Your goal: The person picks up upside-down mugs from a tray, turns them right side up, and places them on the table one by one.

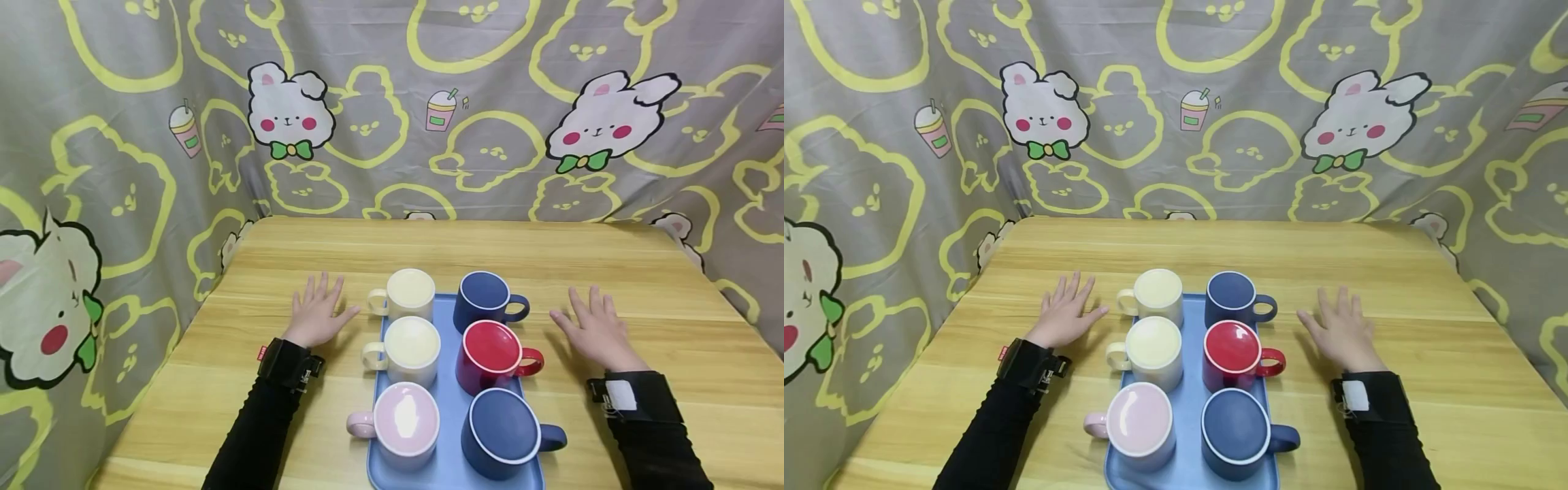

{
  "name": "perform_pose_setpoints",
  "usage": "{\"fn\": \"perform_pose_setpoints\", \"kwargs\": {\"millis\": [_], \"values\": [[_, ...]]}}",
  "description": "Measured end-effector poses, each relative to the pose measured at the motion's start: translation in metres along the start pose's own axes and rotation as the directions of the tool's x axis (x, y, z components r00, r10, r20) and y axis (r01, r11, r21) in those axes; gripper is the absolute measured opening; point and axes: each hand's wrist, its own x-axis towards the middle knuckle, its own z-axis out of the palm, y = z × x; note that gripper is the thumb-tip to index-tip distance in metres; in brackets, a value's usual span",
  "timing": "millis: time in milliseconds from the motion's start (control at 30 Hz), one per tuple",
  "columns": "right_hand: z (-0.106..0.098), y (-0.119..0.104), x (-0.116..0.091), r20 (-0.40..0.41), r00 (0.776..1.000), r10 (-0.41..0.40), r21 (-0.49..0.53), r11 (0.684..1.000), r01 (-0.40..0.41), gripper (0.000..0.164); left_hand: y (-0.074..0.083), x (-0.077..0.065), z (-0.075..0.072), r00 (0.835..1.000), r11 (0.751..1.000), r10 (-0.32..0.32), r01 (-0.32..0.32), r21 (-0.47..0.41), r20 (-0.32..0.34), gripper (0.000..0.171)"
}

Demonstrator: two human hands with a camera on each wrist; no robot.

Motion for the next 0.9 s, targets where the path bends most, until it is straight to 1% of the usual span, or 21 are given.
{"fn": "perform_pose_setpoints", "kwargs": {"millis": [67,100,167,233,333,467,567,633,733,833,900], "values": [[-0.004,0.003,0.000,-0.009,1.000,-0.002,0.010,1.000,0.003,0.081,0.006,0.001,-0.002,0.998,0.994,0.053,-0.055,-0.091,-0.021,0.077],[-0.007,0.003,-0.001,-0.017,1.000,-0.005,0.017,1.000,0.005,0.080,0.008,0.001,-0.003,0.996,0.987,0.084,-0.089,-0.131,-0.038,0.076],[-0.012,0.003,-0.002,-0.042,0.999,-0.013,0.030,0.999,0.014,0.079,0.014,0.002,-0.005,0.988,0.966,0.138,-0.150,-0.213,-0.068,0.073],[-0.018,0.001,-0.004,-0.070,0.997,-0.023,0.036,0.999,0.026,0.078,0.018,0.002,-0.005,0.980,0.944,0.177,-0.195,-0.264,-0.090,0.070],[-0.028,-0.006,-0.007,-0.121,0.991,-0.048,0.042,0.998,0.053,0.076,0.023,0.004,-0.002,0.975,0.927,0.201,-0.220,-0.304,-0.094,0.067],[-0.040,-0.021,-0.009,-0.177,0.980,-0.095,0.048,0.993,0.105,0.075,0.026,0.007,0.007,0.974,0.924,0.218,-0.228,-0.308,-0.066,0.066],[-0.047,-0.034,-0.007,-0.186,0.972,-0.143,0.046,0.987,0.154,0.074,0.028,0.008,0.014,0.972,0.920,0.229,-0.231,-0.317,-0.044,0.067],[-0.051,-0.043,-0.005,-0.162,0.971,-0.176,0.056,0.981,0.188,0.074,0.028,0.009,0.017,0.972,0.920,0.232,-0.233,-0.315,-0.042,0.068],[-0.053,-0.054,0.001,-0.081,0.973,-0.215,0.056,0.974,0.220,0.073,0.030,0.008,0.019,0.973,0.924,0.225,-0.228,-0.306,-0.043,0.068],[-0.048,-0.060,0.010,0.022,0.971,-0.239,0.038,0.971,0.238,0.071,0.030,0.008,0.019,0.973,0.928,0.228,-0.230,-0.295,-0.042,0.069],[-0.040,-0.060,0.017,0.079,0.961,-0.265,0.039,0.964,0.262,0.067,0.030,0.007,0.018,0.973,0.928,0.228,-0.229,-0.294,-0.040,0.070]]}}
